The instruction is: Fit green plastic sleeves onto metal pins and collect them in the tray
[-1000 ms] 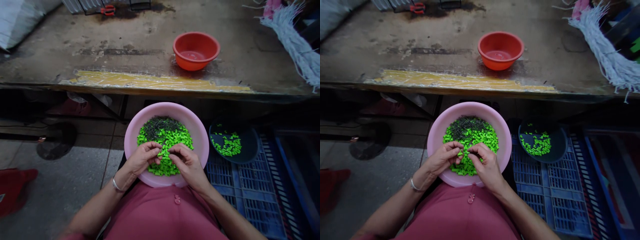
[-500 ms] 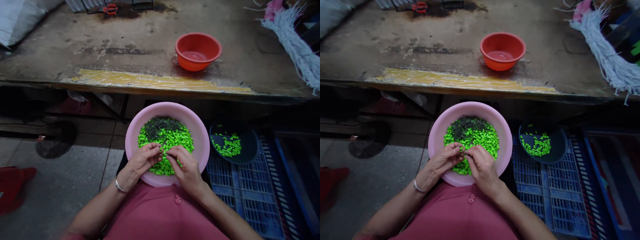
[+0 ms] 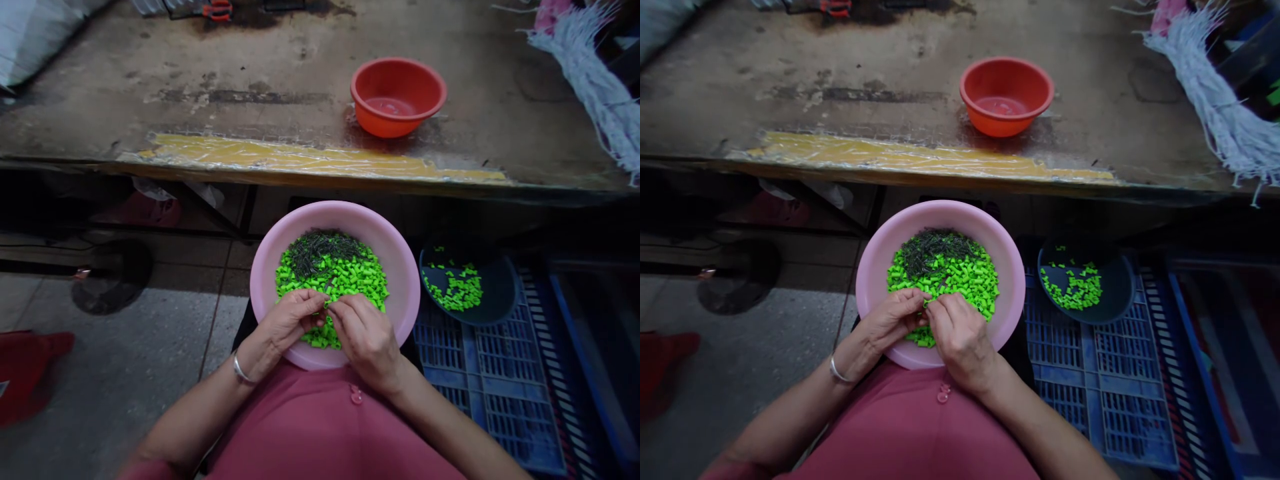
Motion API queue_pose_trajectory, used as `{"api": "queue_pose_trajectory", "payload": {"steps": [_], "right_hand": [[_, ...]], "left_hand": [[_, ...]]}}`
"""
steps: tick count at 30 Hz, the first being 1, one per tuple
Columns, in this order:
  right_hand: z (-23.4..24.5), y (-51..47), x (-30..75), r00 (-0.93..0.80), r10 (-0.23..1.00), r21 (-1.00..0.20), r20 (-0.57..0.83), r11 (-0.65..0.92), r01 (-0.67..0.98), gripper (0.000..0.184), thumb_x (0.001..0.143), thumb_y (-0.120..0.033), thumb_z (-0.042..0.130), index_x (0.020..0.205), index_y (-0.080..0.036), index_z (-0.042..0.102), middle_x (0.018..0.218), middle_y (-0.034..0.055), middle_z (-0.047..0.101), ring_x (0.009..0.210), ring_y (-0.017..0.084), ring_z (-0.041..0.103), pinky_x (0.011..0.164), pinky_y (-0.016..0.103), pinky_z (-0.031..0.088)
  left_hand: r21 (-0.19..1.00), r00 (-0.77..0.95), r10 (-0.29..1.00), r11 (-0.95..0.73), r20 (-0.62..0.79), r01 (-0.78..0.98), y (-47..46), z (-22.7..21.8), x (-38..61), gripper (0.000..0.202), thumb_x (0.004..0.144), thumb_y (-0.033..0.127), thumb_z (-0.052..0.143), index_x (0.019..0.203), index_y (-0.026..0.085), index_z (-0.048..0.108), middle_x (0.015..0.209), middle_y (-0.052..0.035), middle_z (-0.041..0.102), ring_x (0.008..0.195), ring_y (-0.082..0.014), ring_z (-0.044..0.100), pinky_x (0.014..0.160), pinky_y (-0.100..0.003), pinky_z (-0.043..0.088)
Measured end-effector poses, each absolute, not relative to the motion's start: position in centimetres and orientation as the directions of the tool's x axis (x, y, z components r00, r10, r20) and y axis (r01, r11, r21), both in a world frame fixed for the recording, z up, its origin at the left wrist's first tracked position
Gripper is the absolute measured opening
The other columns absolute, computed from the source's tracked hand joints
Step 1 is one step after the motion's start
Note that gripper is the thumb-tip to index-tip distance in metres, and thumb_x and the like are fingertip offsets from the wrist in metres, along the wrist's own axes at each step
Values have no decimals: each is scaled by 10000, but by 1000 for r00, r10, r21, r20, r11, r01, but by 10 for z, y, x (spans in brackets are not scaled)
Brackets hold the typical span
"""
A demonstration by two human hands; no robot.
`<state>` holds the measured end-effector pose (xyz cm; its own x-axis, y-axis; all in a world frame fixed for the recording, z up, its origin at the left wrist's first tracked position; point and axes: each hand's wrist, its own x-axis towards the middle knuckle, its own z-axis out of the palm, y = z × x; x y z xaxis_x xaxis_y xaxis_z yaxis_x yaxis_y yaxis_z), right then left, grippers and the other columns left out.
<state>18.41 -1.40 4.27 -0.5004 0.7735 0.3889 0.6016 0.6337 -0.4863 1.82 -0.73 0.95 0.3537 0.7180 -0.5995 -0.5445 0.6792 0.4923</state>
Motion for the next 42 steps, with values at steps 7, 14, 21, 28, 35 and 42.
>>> {"api": "queue_pose_trajectory", "payload": {"steps": [7, 14, 21, 28, 35, 42], "right_hand": [[37, -13, 184, -418, 830, -578, 369, 557, 596, 144, 953, -107, 495, 905, -137, 627, 826, 101, 639, 784, 203, 594, 707, 331, 510], [35, -11, 191, -444, 856, -645, 264, 499, 579, 203, 976, -130, 466, 1050, -155, 652, 918, 101, 654, 839, 198, 610, 747, 328, 524], [41, -7, 199, -558, 778, -633, 288, 592, 499, 230, 987, -118, 416, 1011, -148, 643, 868, 87, 682, 820, 192, 630, 740, 324, 535], [40, -2, 202, -607, 733, -542, 306, 659, 522, 241, 982, -113, 402, 920, -153, 631, 848, 94, 655, 810, 200, 596, 721, 318, 515], [40, -3, 193, -574, 760, -516, 305, 638, 571, 250, 969, -122, 427, 795, -175, 600, 802, 91, 622, 791, 210, 578, 706, 323, 491], [51, 2, 198, -608, 761, -562, 227, 612, 556, 224, 971, -126, 439, 829, -177, 604, 759, 55, 608, 732, 185, 565, 676, 304, 452]], "left_hand": [[498, 316, 768, 614, -558, -613, -12, 9, 34, 368, 623, 351, 882, 657, 119, 599, 633, 11, 577, 579, -75, 509, 574, -192, 409], [450, 345, 760, 619, -551, -644, -13, 8, 37, 304, 711, 316, 827, 709, 133, 584, 642, 9, 582, 566, -72, 506, 564, -186, 423], [445, 412, 699, 701, -585, -558, -13, 15, 19, 261, 718, 292, 815, 795, 119, 635, 652, -20, 630, 573, -94, 572, 554, -198, 484], [521, 379, 739, 666, -557, -533, -18, 13, 26, 339, 681, 336, 846, 796, 135, 598, 619, -14, 647, 524, -102, 585, 513, -205, 489], [577, 241, 803, 567, -544, -588, -22, 14, 34, 337, 680, 348, 840, 745, 140, 583, 613, 4, 630, 532, -92, 563, 513, -196, 482], [756, 181, 868, 492, -462, -432, -20, 20, 31, 284, 730, 387, 783, 793, 155, 631, 589, 0, 646, 536, -125, 583, 530, -230, 479]]}}
